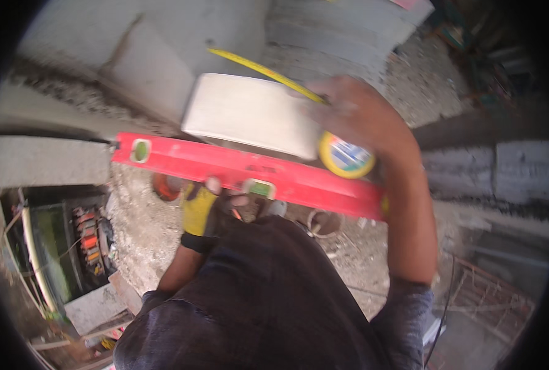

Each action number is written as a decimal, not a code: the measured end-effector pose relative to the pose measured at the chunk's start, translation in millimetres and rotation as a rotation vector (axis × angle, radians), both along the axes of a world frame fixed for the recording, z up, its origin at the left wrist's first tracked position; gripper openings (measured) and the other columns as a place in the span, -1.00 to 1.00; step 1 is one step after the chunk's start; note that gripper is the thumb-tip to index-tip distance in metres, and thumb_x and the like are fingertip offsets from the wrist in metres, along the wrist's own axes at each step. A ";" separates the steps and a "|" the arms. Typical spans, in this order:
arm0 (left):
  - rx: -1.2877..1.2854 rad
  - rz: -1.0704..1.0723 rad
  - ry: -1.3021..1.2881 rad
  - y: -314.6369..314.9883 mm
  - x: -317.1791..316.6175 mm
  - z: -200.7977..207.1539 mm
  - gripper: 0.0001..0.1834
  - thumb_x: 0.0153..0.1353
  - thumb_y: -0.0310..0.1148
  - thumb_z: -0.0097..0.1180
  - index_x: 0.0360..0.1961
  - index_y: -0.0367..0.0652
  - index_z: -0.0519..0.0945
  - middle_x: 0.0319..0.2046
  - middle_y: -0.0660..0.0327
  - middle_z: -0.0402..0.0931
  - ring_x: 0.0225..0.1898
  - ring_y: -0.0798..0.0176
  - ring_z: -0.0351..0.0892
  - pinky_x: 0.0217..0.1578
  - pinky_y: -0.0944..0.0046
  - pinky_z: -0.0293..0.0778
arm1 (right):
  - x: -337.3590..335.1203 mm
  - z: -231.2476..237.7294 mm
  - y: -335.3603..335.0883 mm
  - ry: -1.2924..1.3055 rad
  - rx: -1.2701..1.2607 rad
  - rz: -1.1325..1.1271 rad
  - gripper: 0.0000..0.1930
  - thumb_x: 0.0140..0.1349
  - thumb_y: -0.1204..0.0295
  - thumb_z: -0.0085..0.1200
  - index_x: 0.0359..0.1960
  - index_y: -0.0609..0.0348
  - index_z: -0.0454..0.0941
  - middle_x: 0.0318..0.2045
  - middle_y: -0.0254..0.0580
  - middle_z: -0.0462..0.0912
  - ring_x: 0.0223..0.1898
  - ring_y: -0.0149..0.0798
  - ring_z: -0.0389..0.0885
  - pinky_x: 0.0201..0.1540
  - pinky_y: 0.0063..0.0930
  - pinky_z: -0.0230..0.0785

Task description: The person measures a white decorative tile with a tape measure and checks its level with a spirit level. They then apply mortar to the wall using a trowel and place the tile into the prepared spot, adjusting it for alignment.

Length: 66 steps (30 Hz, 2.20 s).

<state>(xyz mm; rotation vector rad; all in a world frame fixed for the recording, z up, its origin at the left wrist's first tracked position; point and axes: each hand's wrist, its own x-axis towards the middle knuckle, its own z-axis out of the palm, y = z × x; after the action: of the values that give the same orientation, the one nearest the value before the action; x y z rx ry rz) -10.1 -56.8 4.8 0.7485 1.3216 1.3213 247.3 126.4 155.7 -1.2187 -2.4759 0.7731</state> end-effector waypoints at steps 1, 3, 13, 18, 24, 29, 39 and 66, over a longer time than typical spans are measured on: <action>-0.020 0.003 -0.007 6.6 -1.0 -2.5 -0.70 0.32 -0.23 0.13 0.01 -0.08 0.60 -0.12 0.09 0.59 -0.04 0.07 0.59 -0.05 0.12 0.46 | 8.4 3.0 9.0 -0.035 -0.101 0.044 -0.63 0.26 0.27 0.21 0.02 0.24 0.62 -0.17 -0.02 0.66 -0.21 -0.11 0.64 -0.08 -0.25 0.46; -0.112 0.054 -0.171 13.4 3.5 2.9 -0.66 0.32 -0.16 0.14 0.01 -0.12 0.53 -0.17 0.12 0.58 -0.13 0.11 0.62 -0.23 0.22 0.51 | 24.6 -5.7 6.8 0.065 0.056 0.005 -0.58 0.26 0.21 0.20 0.04 0.23 0.59 -0.18 0.05 0.63 -0.12 -0.07 0.62 -0.04 -0.20 0.46; -0.167 0.084 -0.177 -5.2 37.9 32.2 -0.50 0.33 -0.02 0.16 0.10 -0.15 0.43 -0.15 0.14 0.56 -0.22 0.27 0.61 -0.29 0.33 0.60 | 2.9 -9.6 -0.6 -0.031 -0.115 -0.139 -0.68 0.08 0.27 0.11 -0.22 0.23 0.66 -0.29 0.16 0.67 -0.15 0.18 0.62 0.02 -0.07 0.43; -0.074 0.152 -0.240 9.4 45.4 48.5 -0.62 0.39 -0.05 0.09 -0.06 -0.17 0.49 -0.28 0.16 0.55 -0.35 0.29 0.58 -0.41 0.41 0.52 | -15.3 -53.9 19.6 0.055 0.212 -0.010 -0.72 0.13 0.29 0.05 -0.26 0.20 0.69 -0.15 0.06 0.67 -0.07 0.08 0.61 0.10 -0.14 0.42; -0.093 0.044 -0.123 -9.4 31.1 48.9 -0.65 0.39 -0.08 0.08 -0.07 -0.16 0.52 -0.19 0.08 0.58 -0.26 0.11 0.63 -0.26 0.13 0.53 | 8.7 -18.2 -1.0 0.070 0.198 -0.017 -0.59 0.20 0.18 0.10 -0.04 0.19 0.64 -0.16 0.15 0.66 -0.07 0.17 0.59 0.04 -0.09 0.42; 0.112 -0.008 0.251 -3.0 20.7 2.8 -0.68 0.30 -0.16 0.15 -0.09 -0.19 0.58 -0.13 0.04 0.56 -0.15 -0.04 0.58 -0.17 0.04 0.49 | -4.9 8.3 9.7 -0.017 0.025 -0.005 -0.66 0.19 0.34 0.12 -0.10 0.35 0.61 -0.33 0.18 0.65 -0.27 0.07 0.63 -0.14 -0.18 0.44; 0.216 -0.166 0.511 0.7 5.0 8.8 -0.64 0.16 -0.23 0.21 -0.06 -0.17 0.59 -0.15 0.03 0.55 -0.11 -0.14 0.50 -0.06 -0.05 0.42 | -12.1 5.8 3.8 0.038 -0.129 -0.093 -0.68 0.13 0.60 0.05 -0.06 0.48 0.56 -0.53 0.03 0.54 -0.56 -0.31 0.51 -0.43 -0.37 0.35; -0.167 -0.042 -0.123 -64.8 -49.5 -35.5 -0.41 0.15 0.07 0.28 0.06 -0.10 0.48 -0.21 0.19 0.57 -0.13 0.17 0.62 -0.18 0.18 0.61 | 4.2 -25.0 8.9 0.016 0.148 -0.028 -0.63 0.27 0.18 0.13 0.02 0.09 0.67 -0.10 0.05 0.65 -0.10 -0.07 0.62 0.01 -0.26 0.44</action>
<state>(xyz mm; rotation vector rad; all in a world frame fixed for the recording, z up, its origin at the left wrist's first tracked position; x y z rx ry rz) -59.5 -121.5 -30.8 0.5680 1.2924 1.1886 251.5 135.3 130.7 -1.1867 -2.4487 0.5784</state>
